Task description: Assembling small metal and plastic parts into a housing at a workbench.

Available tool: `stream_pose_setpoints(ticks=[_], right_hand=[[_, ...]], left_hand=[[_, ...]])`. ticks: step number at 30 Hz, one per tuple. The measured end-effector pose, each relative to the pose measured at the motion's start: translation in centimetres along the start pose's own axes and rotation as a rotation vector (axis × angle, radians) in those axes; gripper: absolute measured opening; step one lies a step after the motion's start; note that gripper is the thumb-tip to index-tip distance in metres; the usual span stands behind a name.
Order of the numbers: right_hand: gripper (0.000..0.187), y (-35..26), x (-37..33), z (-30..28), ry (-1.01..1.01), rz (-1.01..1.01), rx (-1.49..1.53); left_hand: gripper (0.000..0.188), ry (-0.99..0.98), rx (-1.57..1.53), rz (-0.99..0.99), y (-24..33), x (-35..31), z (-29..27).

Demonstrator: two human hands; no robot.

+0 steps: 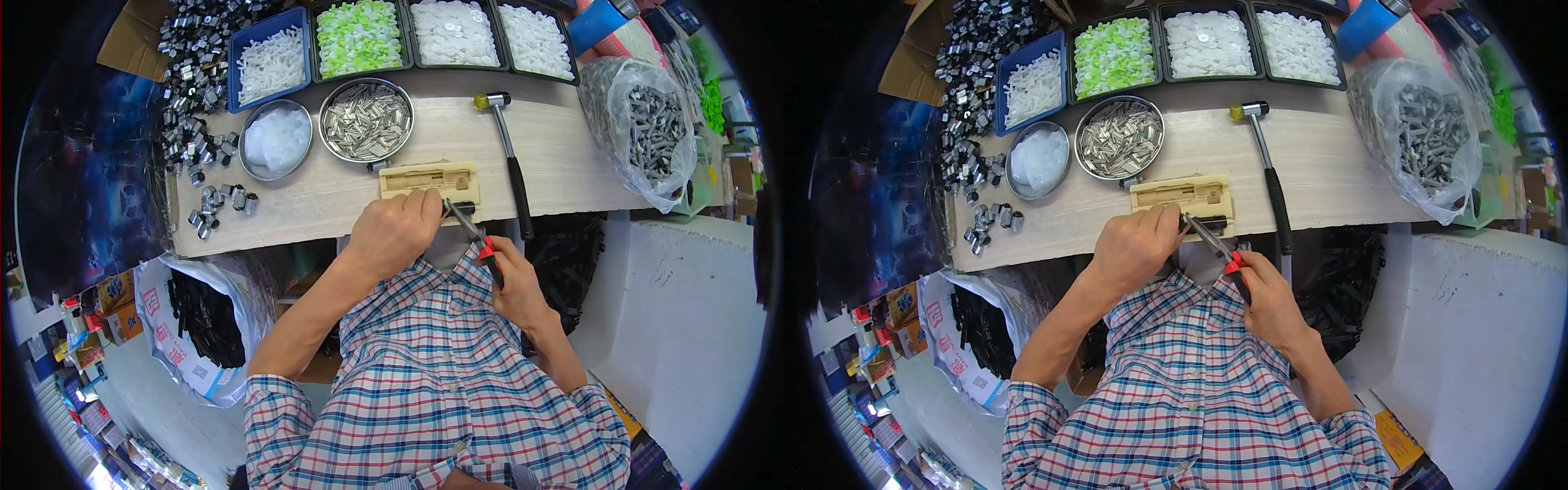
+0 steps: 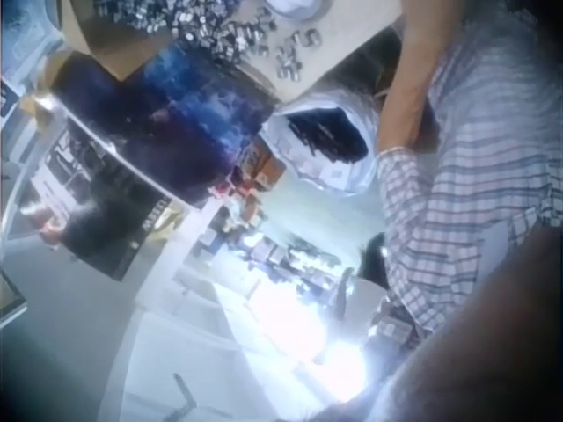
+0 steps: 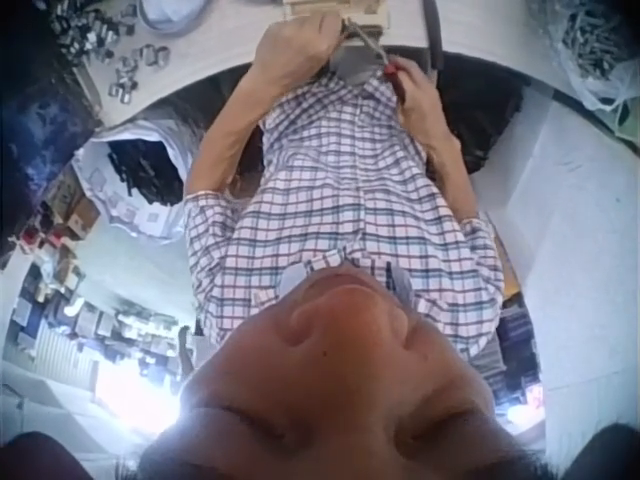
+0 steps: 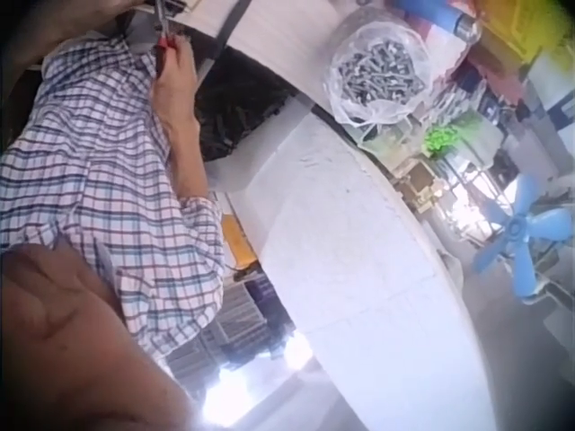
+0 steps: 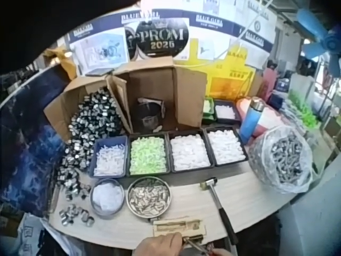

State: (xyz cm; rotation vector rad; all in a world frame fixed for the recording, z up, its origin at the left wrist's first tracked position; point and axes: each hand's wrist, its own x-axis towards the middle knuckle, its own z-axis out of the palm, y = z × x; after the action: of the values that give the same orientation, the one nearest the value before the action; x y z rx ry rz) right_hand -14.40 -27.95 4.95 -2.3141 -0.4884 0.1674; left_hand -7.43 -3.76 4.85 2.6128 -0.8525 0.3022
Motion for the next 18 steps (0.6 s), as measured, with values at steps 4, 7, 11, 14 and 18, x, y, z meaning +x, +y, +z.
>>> stream_pose_setpoints(ticks=[4,7,11,14,18], right_hand=[[0.051,0.4,-0.6,-0.4,-0.209,0.008,0.062],[0.053,1.0,-1.2,-0.5,-0.318,-0.009,0.07],[0.057,1.8,-2.0,0.6,-0.266,-0.044,0.109],[0.059,1.0,-2.0,1.1,-0.085,0.037,0.209],[0.059,1.9,-3.8,2.0,0.121,0.249,0.157]], left_hand=[[0.019,-0.107,-0.096,-0.042,0.3,-2.2,-0.1],[0.017,-0.153,-0.601,-0.126,-0.2,-3.5,0.1],[0.02,-0.636,-1.195,-0.568,0.1,-3.3,-1.4],[0.023,-0.369,-1.034,-0.476,1.0,-3.4,-0.3],[0.031,-0.04,-0.708,-0.28,1.2,-2.1,0.1]])
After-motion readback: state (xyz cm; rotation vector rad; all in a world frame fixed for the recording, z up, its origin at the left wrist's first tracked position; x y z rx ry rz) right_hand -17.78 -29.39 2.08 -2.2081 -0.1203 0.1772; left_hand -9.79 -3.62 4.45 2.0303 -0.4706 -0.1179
